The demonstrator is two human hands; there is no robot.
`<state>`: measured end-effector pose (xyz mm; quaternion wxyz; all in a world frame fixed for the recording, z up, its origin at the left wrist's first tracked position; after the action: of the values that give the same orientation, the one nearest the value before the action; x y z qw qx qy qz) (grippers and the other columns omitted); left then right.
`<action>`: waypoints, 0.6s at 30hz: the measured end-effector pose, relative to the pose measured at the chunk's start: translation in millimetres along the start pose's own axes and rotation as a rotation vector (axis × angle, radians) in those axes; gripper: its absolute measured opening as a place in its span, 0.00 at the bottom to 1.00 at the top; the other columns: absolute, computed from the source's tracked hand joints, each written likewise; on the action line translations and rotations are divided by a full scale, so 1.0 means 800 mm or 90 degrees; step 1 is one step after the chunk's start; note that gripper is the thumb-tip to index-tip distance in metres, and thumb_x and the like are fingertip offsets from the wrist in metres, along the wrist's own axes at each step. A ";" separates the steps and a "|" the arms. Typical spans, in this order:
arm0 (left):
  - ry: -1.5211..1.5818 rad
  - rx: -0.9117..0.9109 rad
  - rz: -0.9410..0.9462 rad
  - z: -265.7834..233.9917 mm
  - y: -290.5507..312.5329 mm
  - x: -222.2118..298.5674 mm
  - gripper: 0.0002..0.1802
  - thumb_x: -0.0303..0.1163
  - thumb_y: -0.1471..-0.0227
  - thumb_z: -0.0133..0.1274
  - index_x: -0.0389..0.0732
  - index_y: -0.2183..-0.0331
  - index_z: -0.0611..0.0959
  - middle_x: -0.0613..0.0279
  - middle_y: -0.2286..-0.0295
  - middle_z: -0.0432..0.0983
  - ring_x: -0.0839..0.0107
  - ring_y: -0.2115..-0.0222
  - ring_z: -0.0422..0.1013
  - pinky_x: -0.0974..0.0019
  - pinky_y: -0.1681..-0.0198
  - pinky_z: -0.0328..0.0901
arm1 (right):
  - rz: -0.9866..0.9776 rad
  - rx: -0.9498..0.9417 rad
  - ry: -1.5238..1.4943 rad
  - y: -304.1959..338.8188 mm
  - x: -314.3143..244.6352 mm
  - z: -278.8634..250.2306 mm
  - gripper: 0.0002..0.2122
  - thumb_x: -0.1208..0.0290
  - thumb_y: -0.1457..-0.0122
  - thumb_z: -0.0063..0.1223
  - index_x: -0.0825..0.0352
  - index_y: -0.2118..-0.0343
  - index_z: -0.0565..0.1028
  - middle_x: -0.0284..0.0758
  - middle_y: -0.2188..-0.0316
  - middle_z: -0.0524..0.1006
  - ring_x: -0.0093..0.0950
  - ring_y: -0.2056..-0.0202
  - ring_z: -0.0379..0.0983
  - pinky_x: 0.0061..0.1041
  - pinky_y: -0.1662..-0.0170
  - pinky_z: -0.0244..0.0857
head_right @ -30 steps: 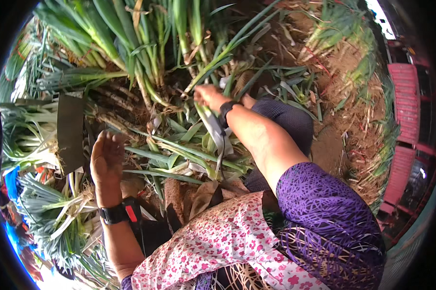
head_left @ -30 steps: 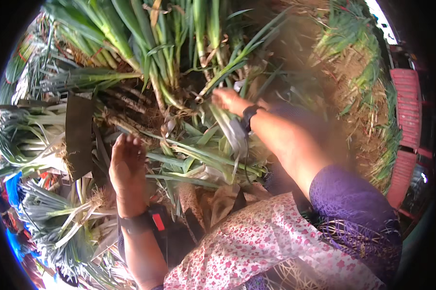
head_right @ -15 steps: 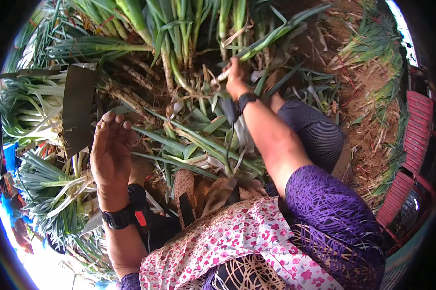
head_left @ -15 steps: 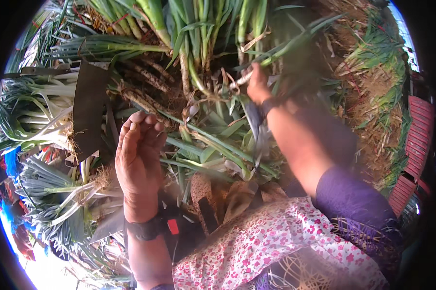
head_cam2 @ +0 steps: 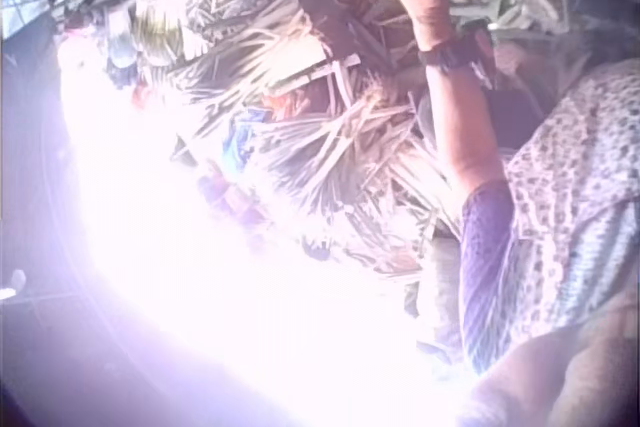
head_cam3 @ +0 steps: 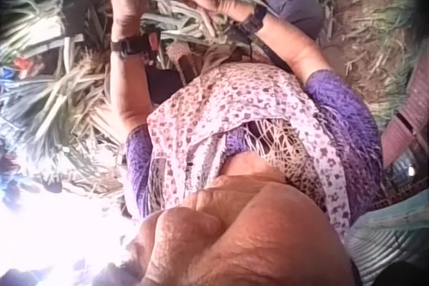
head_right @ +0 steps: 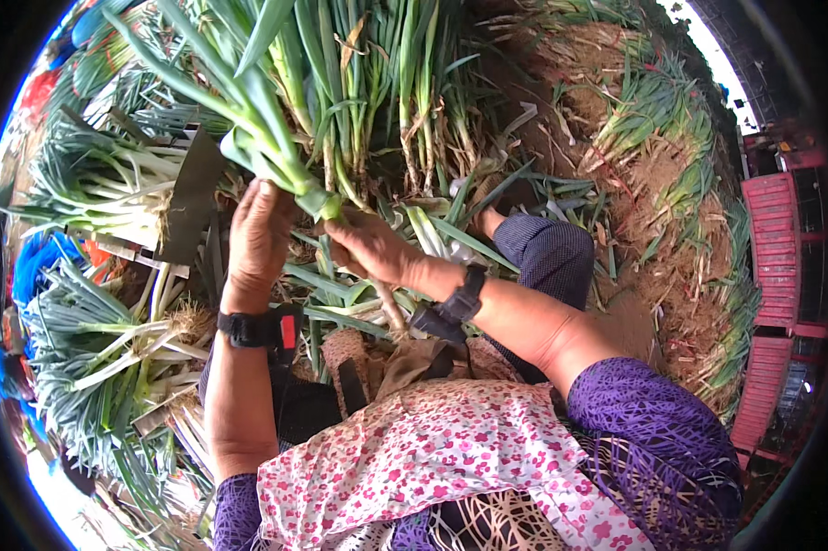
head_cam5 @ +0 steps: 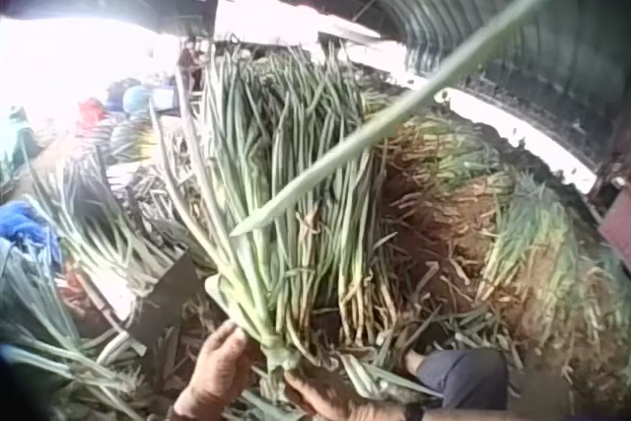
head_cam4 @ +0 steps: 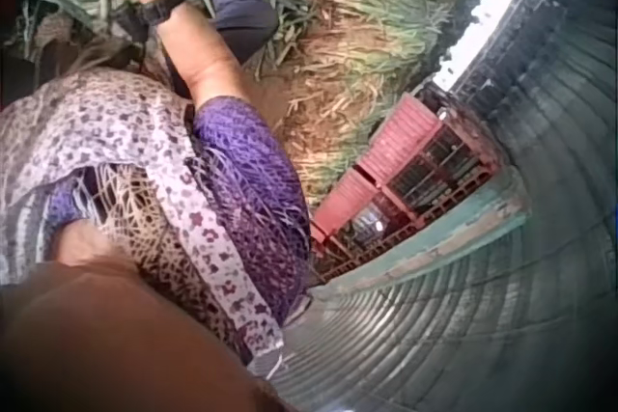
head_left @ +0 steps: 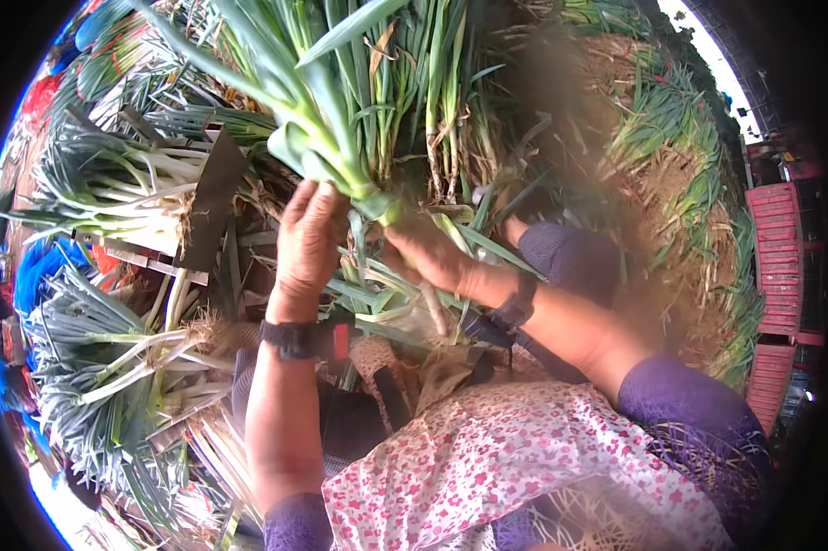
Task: The person peels the outer layers from green onions by hand and places the cleaned onions into a metal tray. Once the tray is full, they trim the roots using a blade and secure the bundle with a red tie.
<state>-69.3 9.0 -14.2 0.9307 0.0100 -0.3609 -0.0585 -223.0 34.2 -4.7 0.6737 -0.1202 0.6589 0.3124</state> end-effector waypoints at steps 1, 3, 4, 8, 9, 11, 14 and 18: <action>-0.001 -0.004 0.003 0.006 0.006 -0.002 0.17 0.32 0.48 0.50 0.37 0.56 0.71 0.59 0.62 0.72 0.69 0.62 0.68 0.64 0.55 0.62 | -0.137 0.057 0.103 -0.010 0.017 0.005 0.21 0.52 0.41 0.40 0.69 0.58 0.68 0.26 0.84 0.66 0.14 0.84 0.61 0.14 0.81 0.55; 0.020 0.051 0.023 0.012 0.024 -0.001 0.19 0.33 0.51 0.53 0.38 0.57 0.71 0.62 0.66 0.72 0.73 0.67 0.69 0.71 0.63 0.63 | -0.231 0.169 0.269 -0.015 0.001 0.030 0.17 0.61 0.44 0.48 0.70 0.58 0.69 0.33 0.77 0.72 0.23 0.74 0.69 0.21 0.70 0.64; 0.024 0.048 0.028 0.004 0.029 0.002 0.19 0.33 0.51 0.53 0.38 0.57 0.71 0.62 0.66 0.72 0.73 0.67 0.69 0.71 0.63 0.63 | -0.209 0.224 0.233 -0.014 -0.014 0.041 0.16 0.64 0.45 0.51 0.70 0.58 0.70 0.35 0.75 0.73 0.26 0.70 0.71 0.23 0.66 0.65; -0.055 0.095 -0.035 0.011 0.039 0.027 0.17 0.36 0.51 0.52 0.41 0.59 0.73 0.67 0.66 0.71 0.73 0.62 0.67 0.67 0.56 0.59 | -0.325 0.288 0.261 -0.024 -0.021 0.049 0.10 0.75 0.48 0.53 0.69 0.62 0.71 0.33 0.70 0.73 0.22 0.69 0.69 0.20 0.65 0.65; -0.055 0.091 -0.048 0.008 0.037 0.028 0.16 0.35 0.50 0.52 0.41 0.59 0.73 0.67 0.65 0.71 0.74 0.62 0.67 0.67 0.56 0.59 | -0.312 0.306 0.253 -0.025 -0.020 0.050 0.10 0.77 0.48 0.52 0.70 0.61 0.71 0.31 0.69 0.72 0.20 0.69 0.68 0.19 0.66 0.64; -0.053 0.087 -0.059 -0.001 0.032 0.025 0.15 0.35 0.50 0.51 0.42 0.59 0.73 0.68 0.65 0.71 0.74 0.61 0.66 0.67 0.55 0.58 | -0.294 0.284 0.193 -0.030 -0.021 0.049 0.10 0.76 0.47 0.52 0.70 0.61 0.71 0.31 0.68 0.72 0.19 0.68 0.67 0.19 0.65 0.64; -0.006 0.073 -0.049 -0.005 0.027 0.020 0.14 0.35 0.49 0.50 0.42 0.59 0.73 0.69 0.64 0.71 0.75 0.61 0.66 0.66 0.55 0.58 | -0.254 0.262 0.120 -0.032 -0.022 0.048 0.09 0.73 0.45 0.50 0.69 0.62 0.72 0.29 0.67 0.73 0.19 0.67 0.67 0.19 0.62 0.63; 0.032 0.079 -0.050 -0.009 0.025 0.016 0.15 0.36 0.45 0.46 0.42 0.56 0.72 0.69 0.64 0.72 0.75 0.61 0.67 0.65 0.55 0.58 | -0.224 0.297 0.045 -0.034 -0.026 0.039 0.08 0.69 0.44 0.49 0.66 0.65 0.76 0.27 0.75 0.75 0.15 0.71 0.66 0.16 0.66 0.61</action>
<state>-52.9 27.4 -9.9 0.9341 0.0831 -0.3396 -0.0722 -180.6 25.5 11.3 0.7035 -0.0851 0.7051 0.0266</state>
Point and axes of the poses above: each hand's wrist, its own y-axis away from the middle knuckle, its own z-axis out of the palm, x = y × z, the point moved 4 cm from there along -y, towards the middle knuckle
